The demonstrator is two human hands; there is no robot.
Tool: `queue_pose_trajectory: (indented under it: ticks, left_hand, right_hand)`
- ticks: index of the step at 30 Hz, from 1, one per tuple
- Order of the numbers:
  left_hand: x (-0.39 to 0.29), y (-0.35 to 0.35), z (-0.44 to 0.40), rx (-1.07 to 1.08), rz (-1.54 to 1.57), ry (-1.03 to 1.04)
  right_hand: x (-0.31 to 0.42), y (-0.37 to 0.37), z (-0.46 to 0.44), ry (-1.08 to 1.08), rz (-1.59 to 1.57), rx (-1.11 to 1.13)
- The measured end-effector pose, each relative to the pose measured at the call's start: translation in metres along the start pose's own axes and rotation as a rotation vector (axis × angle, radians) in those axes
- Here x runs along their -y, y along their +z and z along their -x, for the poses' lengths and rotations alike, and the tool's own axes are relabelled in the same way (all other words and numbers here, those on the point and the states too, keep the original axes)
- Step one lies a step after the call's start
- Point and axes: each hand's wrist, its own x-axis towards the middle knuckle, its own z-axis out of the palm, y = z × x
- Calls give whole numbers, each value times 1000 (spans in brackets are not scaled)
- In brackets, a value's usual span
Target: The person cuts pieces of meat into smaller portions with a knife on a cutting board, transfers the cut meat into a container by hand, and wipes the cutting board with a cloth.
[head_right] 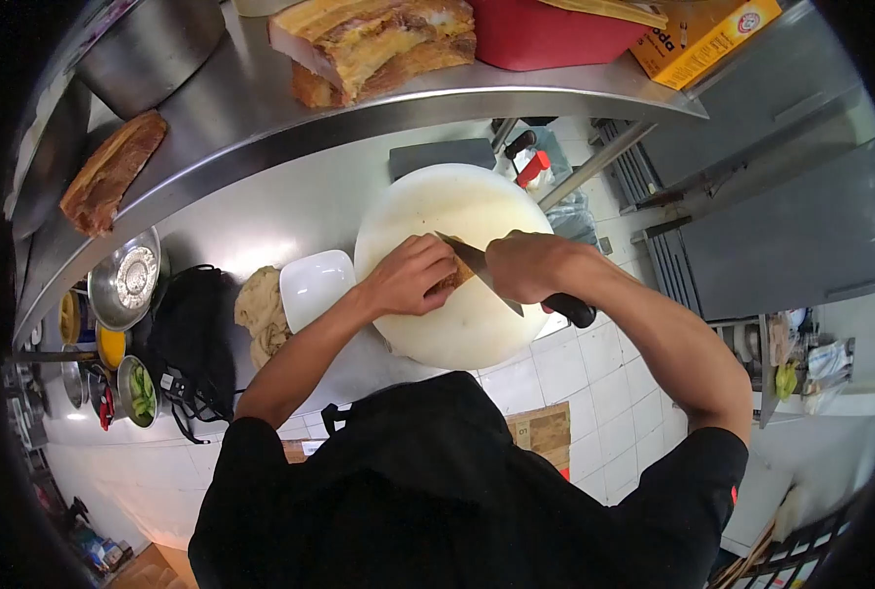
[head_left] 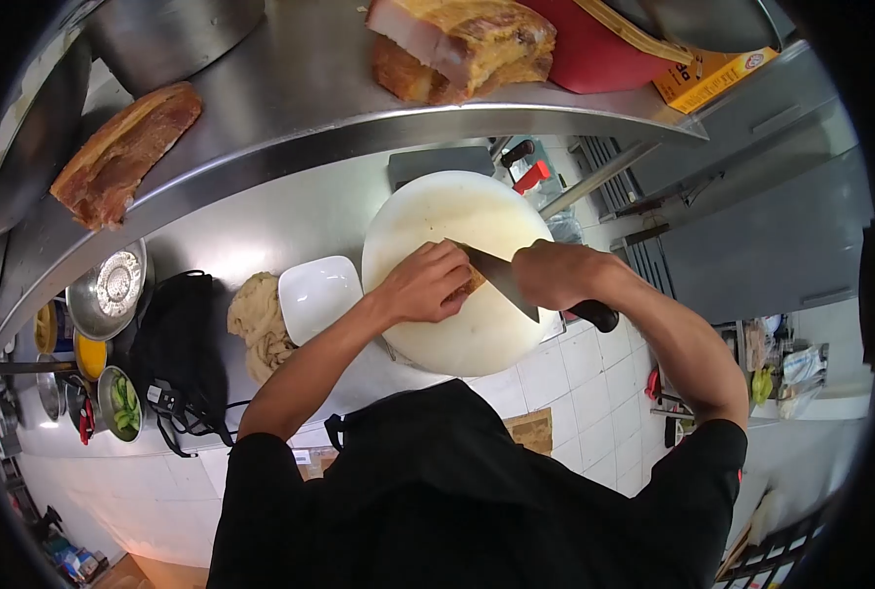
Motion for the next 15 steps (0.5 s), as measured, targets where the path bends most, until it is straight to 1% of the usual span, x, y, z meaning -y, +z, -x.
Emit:
queue_pose_trajectory:
  ticks: [1,3,4,6,7,8,9,10,11,12,13,14,15]
  left_hand:
    - [-12,-8,2,-89,-58,17]
    - [-39,-44,16,-229,-91,-16]
    - [-45,-57,33,-329,-141,-72]
    - [-53,-87,76,-505,-289,-211]
    - [-57,-95,103,-570,-349,-362]
    - [-56,-103,128,-602,-443,-461]
    - [-53,-108,153,-629,-534,-559]
    - [-51,-106,177,-621,-591,-662]
    - [-47,-99,198,-613,-650,-761]
    - [-43,-90,217,-610,-653,-747]
    - [-39,-77,237,-530,-653,-828]
    - [-37,-63,250,-450,-652,-907]
    - [-35,-47,255,-443,-652,-893]
  right_hand:
    - [-2,-3,5,-2,3,-3]
    - [-19,-7,15,-40,-80,-49]
    - [-27,-3,21,-43,-76,-48]
    - [-46,15,38,4,-398,-314]
    - [-56,24,45,2,-391,-317]
    - [-66,35,50,25,-518,-349]
    - [-74,49,53,50,-651,-379]
    - [-82,68,51,51,-655,-379]
    - [-91,89,44,22,-761,-484]
    - [-98,109,34,-6,-870,-595]
    - [-100,126,22,10,-808,-671]
    - [-93,140,8,68,-870,-749]
    - [-96,164,-18,30,-772,-902]
